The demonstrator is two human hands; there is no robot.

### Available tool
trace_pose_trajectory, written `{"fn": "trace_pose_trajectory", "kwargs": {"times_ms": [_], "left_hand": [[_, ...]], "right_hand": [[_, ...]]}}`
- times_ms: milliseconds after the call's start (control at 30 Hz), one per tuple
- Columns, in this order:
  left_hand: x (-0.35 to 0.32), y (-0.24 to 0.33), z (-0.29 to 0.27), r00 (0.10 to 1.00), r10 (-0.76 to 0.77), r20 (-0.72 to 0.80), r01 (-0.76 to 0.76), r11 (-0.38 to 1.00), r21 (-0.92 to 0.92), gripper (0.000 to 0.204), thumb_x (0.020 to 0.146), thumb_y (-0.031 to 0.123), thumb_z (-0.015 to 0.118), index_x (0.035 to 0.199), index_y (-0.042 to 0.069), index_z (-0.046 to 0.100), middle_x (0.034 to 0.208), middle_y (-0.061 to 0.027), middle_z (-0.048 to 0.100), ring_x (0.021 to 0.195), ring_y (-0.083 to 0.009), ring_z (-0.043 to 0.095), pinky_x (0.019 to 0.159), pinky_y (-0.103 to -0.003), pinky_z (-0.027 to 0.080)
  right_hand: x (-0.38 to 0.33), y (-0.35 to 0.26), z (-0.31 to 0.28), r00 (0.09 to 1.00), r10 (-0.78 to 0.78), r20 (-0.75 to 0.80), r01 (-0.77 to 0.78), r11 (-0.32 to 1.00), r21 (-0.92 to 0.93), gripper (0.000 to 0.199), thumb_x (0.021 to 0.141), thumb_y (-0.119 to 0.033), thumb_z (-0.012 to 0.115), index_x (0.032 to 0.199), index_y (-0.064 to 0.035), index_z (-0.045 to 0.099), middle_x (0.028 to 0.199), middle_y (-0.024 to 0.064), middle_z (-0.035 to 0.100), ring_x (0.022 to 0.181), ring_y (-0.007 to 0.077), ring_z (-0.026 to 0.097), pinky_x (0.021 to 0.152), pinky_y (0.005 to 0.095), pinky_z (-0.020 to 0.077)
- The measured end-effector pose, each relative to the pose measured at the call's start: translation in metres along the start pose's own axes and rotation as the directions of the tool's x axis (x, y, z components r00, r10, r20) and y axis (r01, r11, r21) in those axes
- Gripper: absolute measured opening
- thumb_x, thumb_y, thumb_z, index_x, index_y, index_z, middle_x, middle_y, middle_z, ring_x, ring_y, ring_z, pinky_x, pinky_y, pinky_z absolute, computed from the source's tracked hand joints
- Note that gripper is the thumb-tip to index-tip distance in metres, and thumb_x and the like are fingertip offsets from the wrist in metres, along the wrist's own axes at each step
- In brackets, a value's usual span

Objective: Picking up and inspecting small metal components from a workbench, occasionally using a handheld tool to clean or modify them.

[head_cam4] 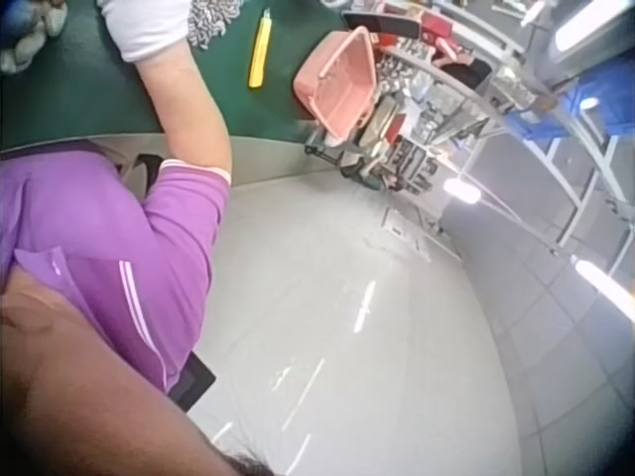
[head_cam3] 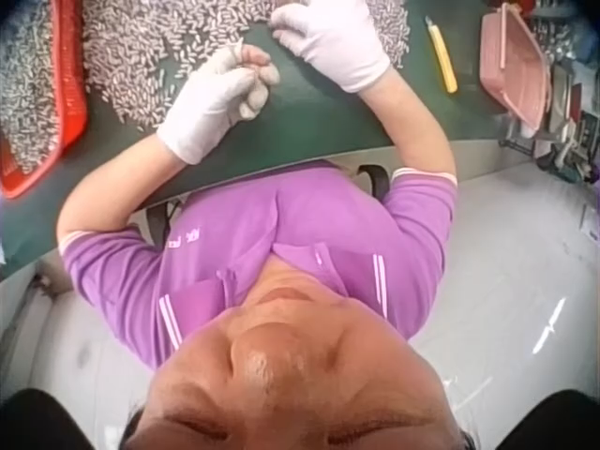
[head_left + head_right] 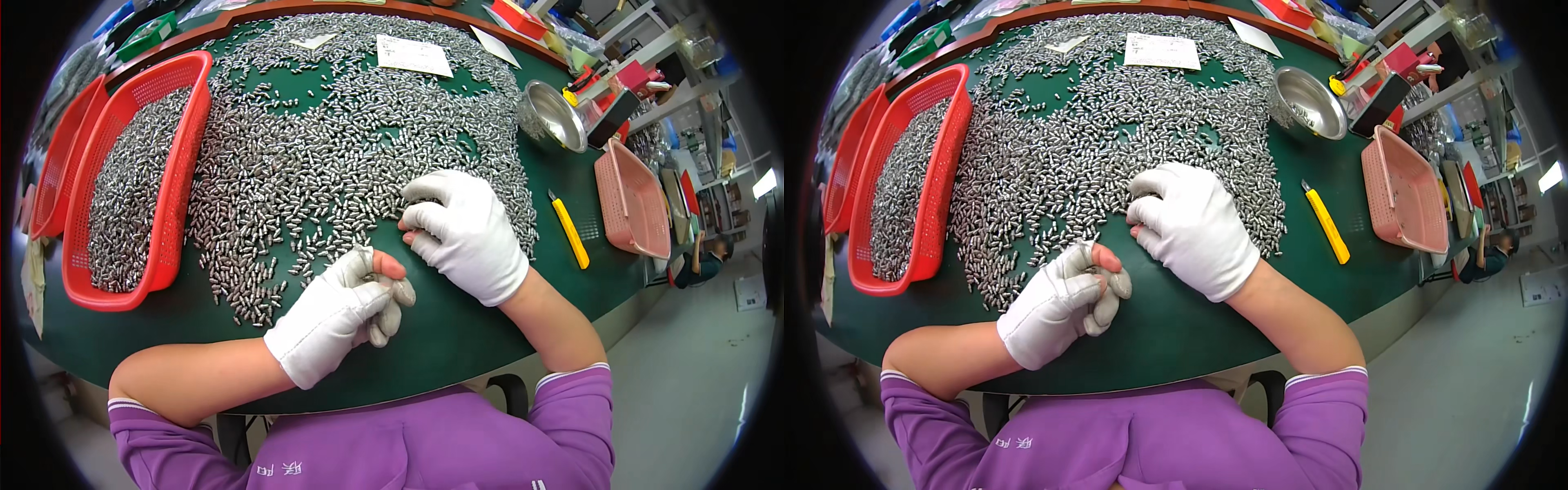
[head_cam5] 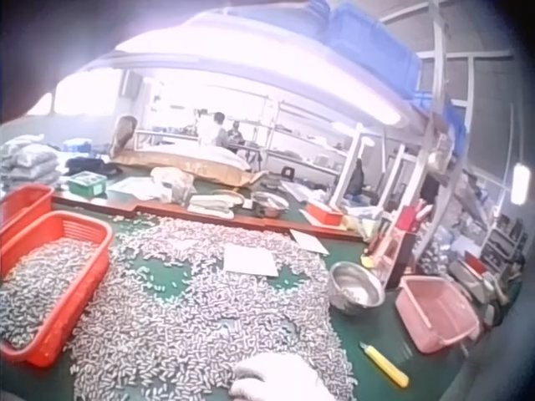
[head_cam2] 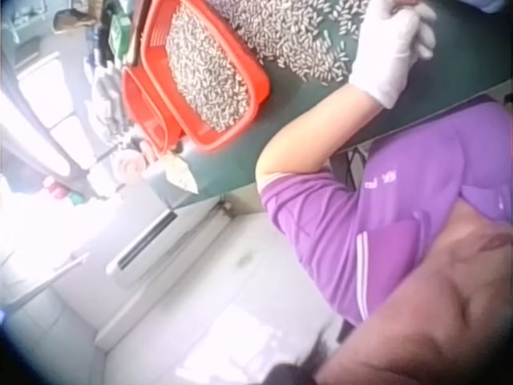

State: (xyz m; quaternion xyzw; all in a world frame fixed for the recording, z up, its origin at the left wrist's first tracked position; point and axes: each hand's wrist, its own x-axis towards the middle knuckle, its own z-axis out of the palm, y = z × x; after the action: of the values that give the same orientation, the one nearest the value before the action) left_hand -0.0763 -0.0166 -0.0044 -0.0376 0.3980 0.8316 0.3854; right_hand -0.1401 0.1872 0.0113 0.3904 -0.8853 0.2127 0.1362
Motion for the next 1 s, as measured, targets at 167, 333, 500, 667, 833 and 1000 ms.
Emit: {"fn": "trace_pose_trajectory", "kwargs": {"times_ms": [167, 333, 500, 667, 833, 1000], "left_hand": [[0.0, 0.0, 0.0, 1.0, -0.013, -0.018, 0.013, 1.0, 0.004, 0.022, 0.094, 0.021, 0.06, 0.111, 0.012, 0.049, 0.095, -0.003, 0.058, 0.065, -0.0082, 0.048, 0.057, -0.021, 0.039], [0.001, 0.001, 0.004, 0.999, -0.02, -0.038, 0.021, 0.999, 0.045, 0.019, 0.096, 0.024, 0.06, 0.108, 0.012, 0.051, 0.093, -0.0024, 0.058, 0.062, -0.0067, 0.047, 0.054, -0.02, 0.037], [0.0, 0.001, 0.003, 0.999, -0.005, -0.043, 0.007, 1.0, 0.029, 0.019, 0.099, 0.024, 0.053, 0.106, 0.007, 0.048, 0.09, -0.0033, 0.058, 0.062, -0.0075, 0.05, 0.055, -0.021, 0.042], [0.001, -0.001, 0.002, 0.998, 0.002, -0.057, -0.002, 1.0, -0.001, 0.018, 0.098, 0.028, 0.057, 0.104, 0.012, 0.053, 0.087, -0.0016, 0.059, 0.059, -0.0069, 0.046, 0.052, -0.02, 0.035], [0.001, -0.003, 0.003, 0.998, 0.008, -0.067, -0.008, 1.0, -0.002, 0.017, 0.099, 0.027, 0.056, 0.104, 0.011, 0.053, 0.085, -0.0015, 0.059, 0.058, -0.0075, 0.045, 0.051, -0.021, 0.034], [0.0, -0.002, 0.001, 0.999, 0.002, -0.042, -0.002, 1.0, 0.003, 0.015, 0.098, 0.023, 0.057, 0.106, 0.011, 0.052, 0.089, -0.0023, 0.059, 0.061, -0.0081, 0.047, 0.054, -0.021, 0.037]], "right_hand": [[-0.002, -0.002, 0.001, 1.0, 0.007, -0.013, -0.004, 0.981, 0.196, 0.015, 0.069, -0.01, 0.076, 0.079, -0.0066, 0.065, 0.096, 0.0086, 0.065, 0.086, 0.0278, 0.062, 0.077, 0.0371, 0.0502], [-0.006, -0.013, -0.007, 0.999, 0.0, 0.054, -0.029, 0.852, 0.522, 0.017, 0.073, -0.014, 0.078, 0.085, -0.0077, 0.068, 0.097, 0.0094, 0.065, 0.089, 0.0265, 0.062, 0.078, 0.0374, 0.0502], [-0.003, -0.009, -0.007, 0.996, -0.08, -0.037, 0.088, 0.875, 0.476, 0.019, 0.071, -0.016, 0.079, 0.084, -0.0074, 0.067, 0.092, 0.0098, 0.065, 0.084, 0.0279, 0.063, 0.074, 0.0377, 0.0505], [0.004, -0.002, -0.01, 0.961, -0.266, -0.072, 0.271, 0.869, 0.414, 0.022, 0.071, -0.018, 0.078, 0.084, -0.0079, 0.065, 0.085, 0.0101, 0.064, 0.075, 0.0305, 0.064, 0.065, 0.0397, 0.0512], [0.003, -0.001, -0.008, 0.962, -0.264, -0.073, 0.271, 0.875, 0.401, 0.022, 0.07, -0.017, 0.079, 0.083, -0.0071, 0.064, 0.084, 0.0103, 0.064, 0.074, 0.031, 0.064, 0.063, 0.0403, 0.0514], [0.0, 0.004, -0.009, 0.981, -0.054, -0.184, 0.078, 0.989, 0.123, 0.016, 0.064, -0.006, 0.076, 0.076, -0.0055, 0.066, 0.084, 0.008, 0.065, 0.076, 0.0285, 0.063, 0.067, 0.0385, 0.0515]]}}
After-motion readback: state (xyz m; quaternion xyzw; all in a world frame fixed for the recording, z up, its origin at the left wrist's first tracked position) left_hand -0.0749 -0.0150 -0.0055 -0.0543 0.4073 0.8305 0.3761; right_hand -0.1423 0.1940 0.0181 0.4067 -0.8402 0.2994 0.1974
